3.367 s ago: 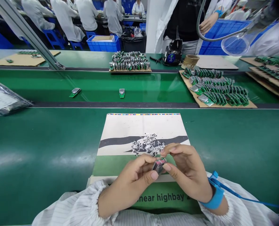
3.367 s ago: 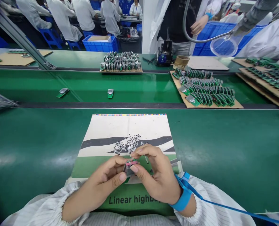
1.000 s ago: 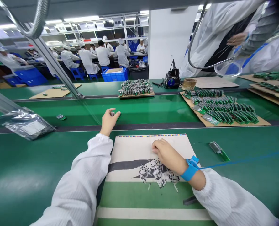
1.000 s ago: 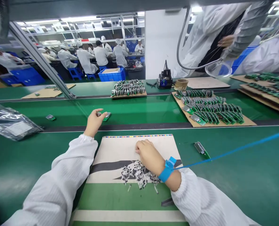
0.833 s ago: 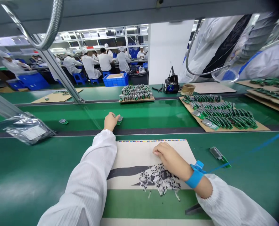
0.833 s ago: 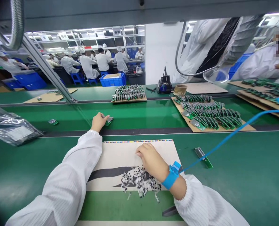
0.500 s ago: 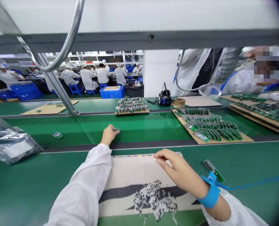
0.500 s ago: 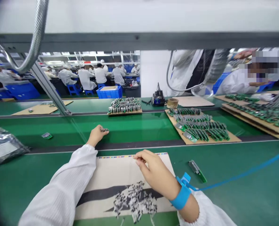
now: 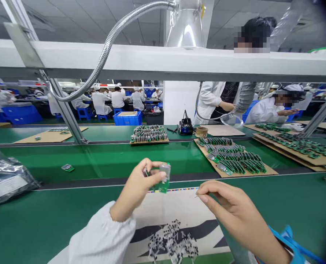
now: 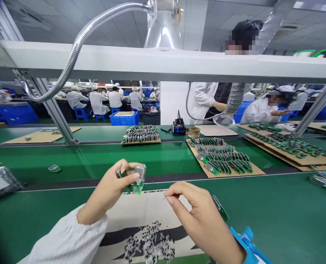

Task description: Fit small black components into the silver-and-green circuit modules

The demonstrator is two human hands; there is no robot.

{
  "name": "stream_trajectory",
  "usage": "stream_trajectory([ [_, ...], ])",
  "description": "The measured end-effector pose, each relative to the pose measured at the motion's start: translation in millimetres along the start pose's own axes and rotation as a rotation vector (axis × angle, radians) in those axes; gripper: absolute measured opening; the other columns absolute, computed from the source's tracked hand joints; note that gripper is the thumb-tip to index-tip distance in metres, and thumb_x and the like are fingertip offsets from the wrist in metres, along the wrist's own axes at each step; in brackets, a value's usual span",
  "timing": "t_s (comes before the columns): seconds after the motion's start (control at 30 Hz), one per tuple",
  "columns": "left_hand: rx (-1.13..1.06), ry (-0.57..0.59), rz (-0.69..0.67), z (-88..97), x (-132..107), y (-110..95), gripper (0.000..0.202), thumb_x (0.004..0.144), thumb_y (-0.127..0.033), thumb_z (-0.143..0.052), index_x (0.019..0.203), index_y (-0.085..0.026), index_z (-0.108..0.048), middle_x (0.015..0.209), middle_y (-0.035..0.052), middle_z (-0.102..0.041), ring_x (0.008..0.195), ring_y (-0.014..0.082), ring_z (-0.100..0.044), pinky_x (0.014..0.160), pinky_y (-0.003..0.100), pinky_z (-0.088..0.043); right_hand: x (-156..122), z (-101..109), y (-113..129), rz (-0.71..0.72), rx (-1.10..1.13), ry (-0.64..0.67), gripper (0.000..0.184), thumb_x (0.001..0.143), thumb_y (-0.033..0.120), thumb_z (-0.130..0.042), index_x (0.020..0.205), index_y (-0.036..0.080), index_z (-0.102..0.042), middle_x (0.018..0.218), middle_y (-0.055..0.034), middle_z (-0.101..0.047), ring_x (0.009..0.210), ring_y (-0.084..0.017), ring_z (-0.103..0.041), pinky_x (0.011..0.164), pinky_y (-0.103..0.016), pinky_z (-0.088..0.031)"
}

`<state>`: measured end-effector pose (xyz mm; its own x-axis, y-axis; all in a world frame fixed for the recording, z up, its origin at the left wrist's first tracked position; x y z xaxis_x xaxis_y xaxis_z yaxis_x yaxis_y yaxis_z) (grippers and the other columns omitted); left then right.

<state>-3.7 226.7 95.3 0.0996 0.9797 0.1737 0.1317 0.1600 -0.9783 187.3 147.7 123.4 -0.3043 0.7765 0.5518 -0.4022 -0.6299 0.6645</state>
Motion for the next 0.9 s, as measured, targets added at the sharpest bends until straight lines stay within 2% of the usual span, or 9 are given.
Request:
stream_trajectory([
  [0.1,-0.029,0.133,0.021,-35.9,-33,-7,0.043,0.066,-0.013,-0.073,0.064,-0.021,-0.031,0.091,0.0035,-0.071,0.074,0.0164,-0.065,0.057,0.025,-0.048,-4,7,8,0.034,-0.02,-0.045,0.011,0.098,0.025,-0.049,0.094,0.027,-0.059,0.084,-0.0015,-0.062,0.066,-0.018,-0.057,0.047,-0.026,-0.045],
  [0.23,-0.01,0.16,-0.001,-56.3,-60,-8,0.042,0.063,-0.004,-0.072,0.06,-0.021,-0.033,0.08,-0.0004,-0.071,0.069,0.0141,-0.063,0.06,0.025,-0.049,-8,10,25,0.133,-0.049,-0.127,0.014,0.096,0.015,-0.049,0.094,0.024,-0.058,0.093,-0.0037,-0.061,0.084,-0.019,-0.059,0.06,-0.027,-0.049],
  [0.4,-0.012,0.156,-0.036,-61.1,-67,-6,0.046,0.061,-0.008,-0.077,0.058,-0.021,-0.033,0.078,-0.0006,-0.072,0.066,0.0134,-0.061,0.061,0.025,-0.048,-18,9,48,0.343,0.054,-0.263,0.035,0.086,-0.005,-0.049,0.108,0.021,-0.054,0.088,-0.0037,-0.061,0.081,-0.018,-0.056,0.068,-0.033,-0.049],
  [0.5,-0.026,0.158,-0.048,-60.7,-67,-8,0.046,0.061,-0.01,-0.078,0.058,-0.021,-0.033,0.08,-0.0004,-0.072,0.065,0.014,-0.062,0.06,0.025,-0.049,-20,8,57,0.417,0.016,-0.312,0.044,0.081,-0.01,-0.05,0.111,0.021,-0.05,0.085,-0.003,-0.064,0.077,-0.018,-0.056,0.066,-0.034,-0.05],
  [0.63,0.004,0.137,-0.074,-58.8,-70,-11,0.047,0.06,-0.012,-0.08,0.057,-0.021,-0.034,0.078,-0.0004,-0.072,0.066,0.0153,-0.063,0.059,0.026,-0.051,-19,9,66,0.462,-0.131,-0.329,0.036,0.08,-0.008,-0.051,0.099,0.022,-0.051,0.078,-0.0013,-0.068,0.067,-0.017,-0.058,0.061,-0.033,-0.051],
  [0.73,0.026,0.129,-0.093,-58.5,-72,-13,0.047,0.06,-0.012,-0.08,0.057,-0.021,-0.034,0.078,-0.0001,-0.071,0.067,0.0165,-0.064,0.06,0.027,-0.052,-21,8,72,0.508,-0.217,-0.334,0.031,0.08,-0.007,-0.051,0.091,0.022,-0.051,0.078,-0.0032,-0.07,0.062,-0.016,-0.058,0.055,-0.033,-0.051],
  [0.9,0.005,0.148,-0.099,-60.3,-71,-15,0.047,0.061,-0.01,-0.079,0.057,-0.021,-0.034,0.079,-0.0006,-0.073,0.065,0.0152,-0.064,0.059,0.026,-0.052,-26,9,75,0.533,-0.232,-0.359,0.032,0.078,-0.009,-0.054,0.089,0.02,-0.049,0.079,-0.006,-0.071,0.062,-0.016,-0.059,0.055,-0.033,-0.052],
])
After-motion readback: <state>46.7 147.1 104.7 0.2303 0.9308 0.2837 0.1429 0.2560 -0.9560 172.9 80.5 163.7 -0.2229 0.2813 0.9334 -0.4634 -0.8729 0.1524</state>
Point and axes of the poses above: each hand's wrist, its own x-axis towards the middle knuckle, its own z-axis out of the back of the hand, y = z × x, the point moved 9 cm from there along x, towards the middle knuckle
